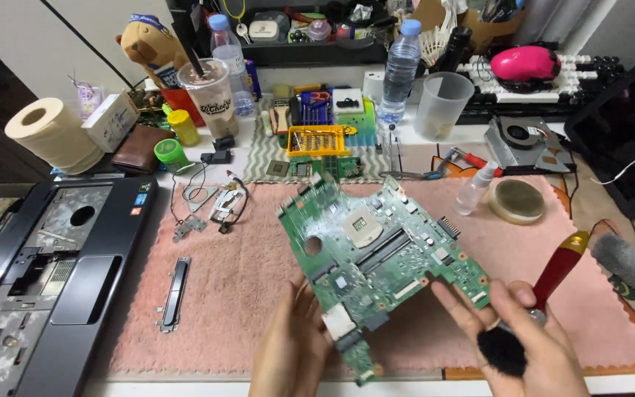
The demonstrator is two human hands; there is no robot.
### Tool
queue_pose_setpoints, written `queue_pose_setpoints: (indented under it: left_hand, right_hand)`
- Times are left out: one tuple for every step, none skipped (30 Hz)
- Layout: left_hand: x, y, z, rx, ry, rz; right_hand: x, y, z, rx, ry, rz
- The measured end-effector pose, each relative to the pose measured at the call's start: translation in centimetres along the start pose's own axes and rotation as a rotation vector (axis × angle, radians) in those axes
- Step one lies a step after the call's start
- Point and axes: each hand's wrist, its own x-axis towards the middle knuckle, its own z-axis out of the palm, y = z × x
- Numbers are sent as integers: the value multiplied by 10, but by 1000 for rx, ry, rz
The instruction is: The person cleans a green circuit board using a red-handled brush. They hold the board with their left hand and brush various components and surfaces with their right hand, occasionally rotating the board to access different areas.
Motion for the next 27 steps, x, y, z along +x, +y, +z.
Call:
queue_pose_setpoints:
  left_hand:
    - [-4, -1, -1, 2, 6, 0]
    - [-7, -2, -2, 69, -109, 32]
    - [-10, -3, -3, 140, -224, 57]
    - [-13, 2, -1, 141, -217, 55]
    - [-16, 6, 2, 182, -179, 74]
    - [-19, 11, 6, 223, -141, 93]
    - [-21, 17, 9, 223, -135, 88]
    - [-23, 23, 12, 284, -82, 113]
    - [-25, 29, 17, 345, -32, 140]
    - [-25, 32, 18, 346, -30, 137]
    - [-25, 35, 19, 348, 16, 123]
    - [-25, 39, 19, 349, 62, 108]
    - [-26, 42, 20, 349, 65, 107]
    - [-26, 45, 20, 373, 91, 99]
    - [-27, 48, 20, 398, 116, 90]
    - [-27, 52, 21, 398, 119, 88]
    - [-28, 55, 21, 449, 103, 84]
    - [-29, 58, 21, 501, 87, 79]
    - [-24, 59, 15, 500, 90, 76]
    - [-20, 60, 9, 542, 62, 85]
    - [-15, 61, 3, 583, 35, 94]
    - [-13, 60, -2, 582, 40, 91]
    - [-11, 60, -7, 628, 32, 91]
    - [-9, 59, -12, 674, 24, 92]
    - [-9, 60, -13, 674, 26, 89]
    - [-8, 60, -14, 727, 34, 80]
    - [-8, 60, -16, 778, 40, 69]
  right_hand:
    - [-5, 1, -6, -1, 3, 5]
    - [-9, 2, -13, -23, -109, 96]
    - [-14, 4, -19, -47, -218, 189]
    - [-17, 0, -16, -48, -213, 195]
    - [-20, -3, -14, -223, -83, 223]
    - [-22, -6, -11, -397, 45, 259]
    - [-3, 1, -40, -399, 50, 264]
    - [16, 8, -69, -216, -310, 193]
    - [35, 15, -98, -20, -672, 144]
    - [38, 11, -95, -20, -669, 146]
    - [42, 9, -93, 1, -607, 189]
    - [45, 6, -90, 23, -546, 233]
    - [46, 3, -85, 22, -545, 236]
    - [47, -1, -80, 33, -525, 198]
    - [48, -4, -75, 44, -505, 160]
    - [49, -5, -73, 43, -503, 163]
    - [49, -6, -72, -113, -419, 63]
    - [50, -7, -70, -267, -332, -35]
    - [57, -7, -80, -270, -330, -32]
    - [64, -6, -90, -340, -318, -83]
    - [72, -6, -100, -410, -307, -132]
    - [68, -9, -91, -413, -306, -127]
    - [65, -12, -83, -477, -246, -143]
    - [62, -16, -74, -541, -186, -157]
    - [63, -15, -75, -542, -185, -154]
    - [64, -15, -76, -494, -292, -181]
    - [65, -15, -77, -446, -401, -204]
